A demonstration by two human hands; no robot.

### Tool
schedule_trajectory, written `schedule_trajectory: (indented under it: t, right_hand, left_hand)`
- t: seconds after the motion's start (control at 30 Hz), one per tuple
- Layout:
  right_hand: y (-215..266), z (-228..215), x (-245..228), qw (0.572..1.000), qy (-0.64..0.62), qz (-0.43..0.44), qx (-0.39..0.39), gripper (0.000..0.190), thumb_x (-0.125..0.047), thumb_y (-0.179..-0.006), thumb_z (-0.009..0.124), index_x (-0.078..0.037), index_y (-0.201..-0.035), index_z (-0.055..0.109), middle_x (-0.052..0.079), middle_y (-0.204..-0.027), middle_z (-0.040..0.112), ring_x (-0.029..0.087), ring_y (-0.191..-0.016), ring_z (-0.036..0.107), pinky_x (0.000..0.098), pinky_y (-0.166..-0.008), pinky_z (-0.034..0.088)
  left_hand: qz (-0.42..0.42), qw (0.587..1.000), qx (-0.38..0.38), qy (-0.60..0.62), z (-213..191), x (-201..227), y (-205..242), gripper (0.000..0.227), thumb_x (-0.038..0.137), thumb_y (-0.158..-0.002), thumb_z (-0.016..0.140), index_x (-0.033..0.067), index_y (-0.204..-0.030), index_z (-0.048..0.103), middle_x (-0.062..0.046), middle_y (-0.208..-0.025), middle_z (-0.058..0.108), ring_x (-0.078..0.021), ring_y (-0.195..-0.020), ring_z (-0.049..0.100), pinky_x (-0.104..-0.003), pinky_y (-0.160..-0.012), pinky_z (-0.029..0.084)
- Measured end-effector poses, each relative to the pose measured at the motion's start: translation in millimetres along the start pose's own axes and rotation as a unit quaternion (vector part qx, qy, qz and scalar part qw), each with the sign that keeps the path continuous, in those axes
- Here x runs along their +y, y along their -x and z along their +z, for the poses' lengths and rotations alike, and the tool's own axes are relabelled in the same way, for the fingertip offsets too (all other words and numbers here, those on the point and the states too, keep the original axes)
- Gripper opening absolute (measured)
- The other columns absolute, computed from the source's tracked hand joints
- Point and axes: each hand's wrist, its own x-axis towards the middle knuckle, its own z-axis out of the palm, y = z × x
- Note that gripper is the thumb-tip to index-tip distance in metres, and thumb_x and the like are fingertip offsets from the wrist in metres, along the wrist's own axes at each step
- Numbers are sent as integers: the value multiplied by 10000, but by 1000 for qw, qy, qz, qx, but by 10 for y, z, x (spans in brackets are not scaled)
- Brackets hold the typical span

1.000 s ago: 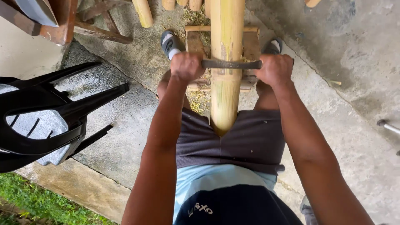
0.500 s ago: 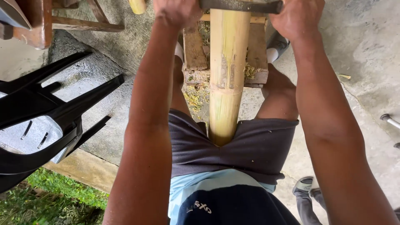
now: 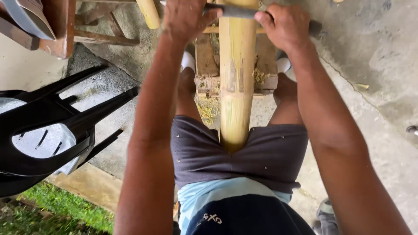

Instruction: Shave the outer layer of a bamboo pole using a drawknife.

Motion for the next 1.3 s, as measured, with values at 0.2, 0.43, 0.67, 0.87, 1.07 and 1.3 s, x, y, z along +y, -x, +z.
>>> schedule_trajectory:
  t: [0.2,0.43,0.67,0.87,1.07,1.3]
  right_hand:
    - [232,-53,-256,999,36,19,25,547,-597,-1109,599,-121,-857,692,98,-635,590,333,-574,597,481,-571,442]
    - [711,-124,-657,999,25,21,28,492,-513,-1080,655,-118,-788,662,55,-616,578,261,-529,565,441,-535,416]
    - [1147,-179,-913,999,26,34,32,531,-542,-1063,662,-114,-752,616,76,-643,585,290,-575,592,445,-541,436]
    - [1476,-222,-1057,997,55,55,-5,567,-587,-1031,640,-117,-713,620,98,-600,567,290,-552,594,442,-529,445]
    - [1302,-245,-925,999,7,41,-21,538,-558,-1043,624,-116,-735,614,82,-618,558,286,-545,572,438,-532,437]
    - [417,-148,-457,998,34,44,0,543,-556,-1096,666,-111,-785,661,93,-602,544,286,-538,543,422,-524,407]
  left_hand:
    - [33,987,153,-43,335,33,406,584,723,-955,604,154,-836,669,-6,-814,646,-222,-857,590,-417,-852,411]
    - [-40,998,53,-13,405,327,958,528,691,-900,630,173,-803,669,-4,-728,627,-213,-736,545,-401,-772,382]
    - [-47,996,75,27,387,604,1420,545,687,-897,625,150,-820,668,-21,-760,635,-229,-745,561,-410,-748,375]
    - [-59,994,93,23,407,863,1828,510,647,-914,637,153,-793,665,-26,-774,645,-227,-785,583,-415,-775,385]
    - [-28,989,138,32,585,739,1809,540,690,-900,578,162,-821,654,-8,-780,629,-215,-829,586,-402,-806,394]
    - [-31,998,37,26,296,224,543,596,749,-910,551,172,-821,676,1,-713,615,-208,-748,529,-400,-799,390]
